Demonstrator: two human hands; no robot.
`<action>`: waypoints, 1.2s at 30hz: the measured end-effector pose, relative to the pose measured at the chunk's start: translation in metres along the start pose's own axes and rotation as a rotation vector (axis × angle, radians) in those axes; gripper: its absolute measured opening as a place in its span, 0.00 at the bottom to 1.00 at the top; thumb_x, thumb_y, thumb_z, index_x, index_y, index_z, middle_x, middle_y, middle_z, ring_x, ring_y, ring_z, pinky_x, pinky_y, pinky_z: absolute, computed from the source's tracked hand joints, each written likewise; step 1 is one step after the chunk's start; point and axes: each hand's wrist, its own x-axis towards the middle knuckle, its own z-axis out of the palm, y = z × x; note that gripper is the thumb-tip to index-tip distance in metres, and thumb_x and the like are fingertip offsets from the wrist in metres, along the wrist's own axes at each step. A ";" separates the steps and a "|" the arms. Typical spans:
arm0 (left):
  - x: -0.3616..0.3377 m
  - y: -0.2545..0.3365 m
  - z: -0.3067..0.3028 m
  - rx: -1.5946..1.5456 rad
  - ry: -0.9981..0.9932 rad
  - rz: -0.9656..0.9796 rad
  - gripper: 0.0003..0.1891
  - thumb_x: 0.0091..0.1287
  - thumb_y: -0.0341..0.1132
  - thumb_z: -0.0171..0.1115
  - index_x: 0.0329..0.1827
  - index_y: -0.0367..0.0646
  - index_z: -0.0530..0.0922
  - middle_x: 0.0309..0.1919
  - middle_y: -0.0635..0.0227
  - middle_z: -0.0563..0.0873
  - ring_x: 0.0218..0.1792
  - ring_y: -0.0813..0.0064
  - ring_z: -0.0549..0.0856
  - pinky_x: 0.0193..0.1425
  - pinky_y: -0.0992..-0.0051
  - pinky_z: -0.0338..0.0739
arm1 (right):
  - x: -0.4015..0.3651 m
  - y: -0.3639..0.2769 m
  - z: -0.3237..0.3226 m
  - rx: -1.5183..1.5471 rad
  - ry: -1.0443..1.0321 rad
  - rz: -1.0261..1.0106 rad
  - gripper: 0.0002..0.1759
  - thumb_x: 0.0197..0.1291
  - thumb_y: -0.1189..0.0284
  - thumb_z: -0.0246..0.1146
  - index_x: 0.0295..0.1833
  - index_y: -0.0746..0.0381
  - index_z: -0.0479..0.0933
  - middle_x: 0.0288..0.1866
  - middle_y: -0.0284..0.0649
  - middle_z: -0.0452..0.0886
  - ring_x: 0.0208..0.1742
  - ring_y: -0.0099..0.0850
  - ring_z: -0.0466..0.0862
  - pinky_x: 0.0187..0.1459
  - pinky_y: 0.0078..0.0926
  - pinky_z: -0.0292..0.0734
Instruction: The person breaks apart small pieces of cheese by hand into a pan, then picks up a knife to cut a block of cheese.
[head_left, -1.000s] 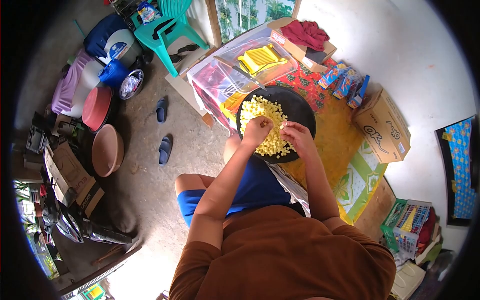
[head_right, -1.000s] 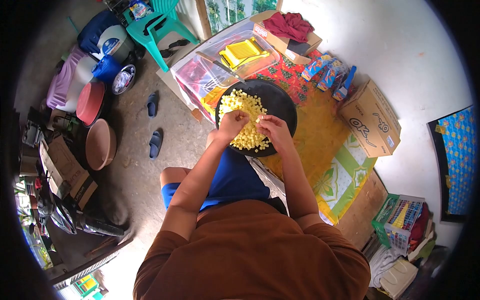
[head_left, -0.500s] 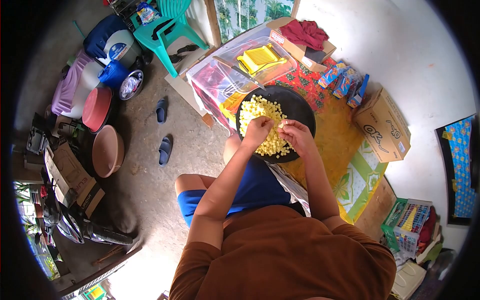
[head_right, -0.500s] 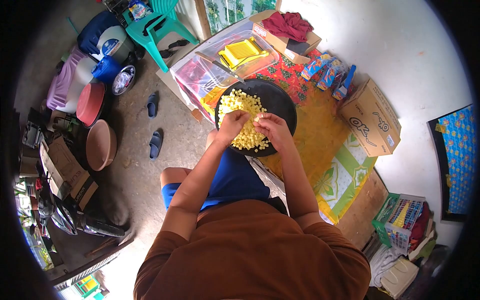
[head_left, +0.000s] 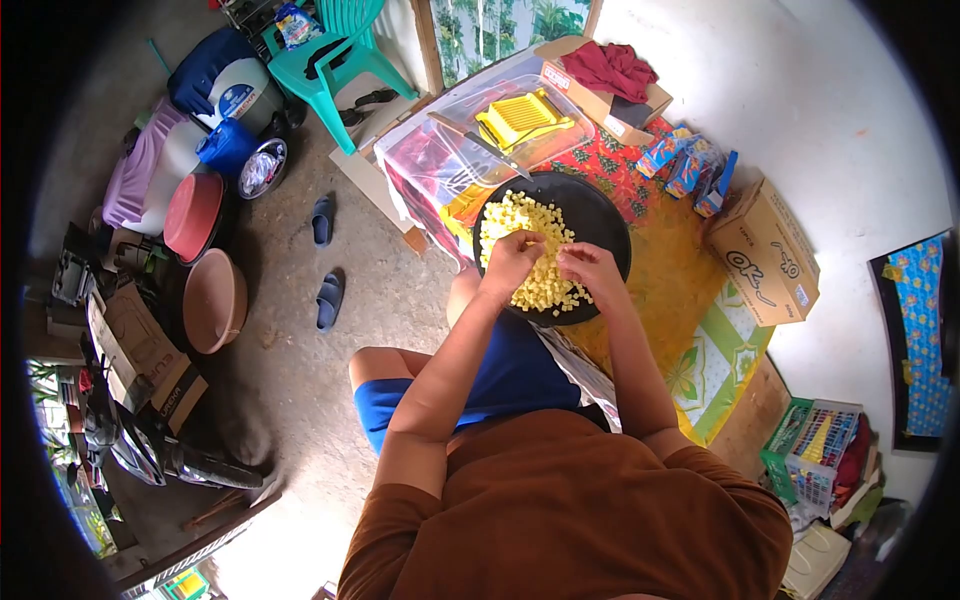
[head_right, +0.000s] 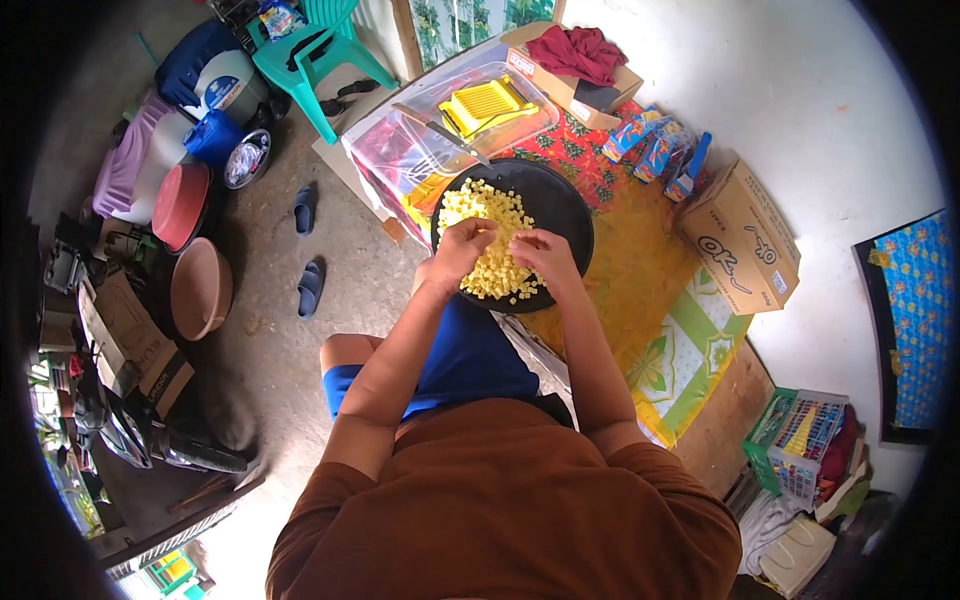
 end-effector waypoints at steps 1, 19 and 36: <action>-0.001 0.001 -0.001 -0.030 0.011 -0.004 0.11 0.65 0.30 0.61 0.47 0.34 0.81 0.27 0.75 0.80 0.26 0.88 0.72 0.29 0.83 0.66 | 0.001 0.000 -0.001 -0.004 -0.006 0.041 0.13 0.58 0.73 0.68 0.46 0.68 0.78 0.38 0.37 0.81 0.36 0.25 0.83 0.40 0.20 0.80; -0.026 0.052 0.001 -0.228 -0.128 -0.162 0.14 0.67 0.43 0.64 0.42 0.38 0.82 0.21 0.78 0.76 0.17 0.90 0.67 0.18 0.84 0.59 | -0.015 -0.028 0.014 0.181 -0.017 -0.050 0.19 0.59 0.79 0.65 0.57 0.63 0.74 0.47 0.36 0.80 0.46 0.24 0.82 0.46 0.20 0.82; -0.025 0.046 0.002 -0.379 -0.175 -0.256 0.15 0.66 0.46 0.65 0.32 0.43 0.77 0.18 0.78 0.72 0.13 0.89 0.65 0.14 0.84 0.58 | -0.024 -0.032 0.019 0.174 -0.024 -0.145 0.18 0.59 0.80 0.65 0.55 0.63 0.75 0.44 0.37 0.81 0.42 0.24 0.82 0.46 0.21 0.81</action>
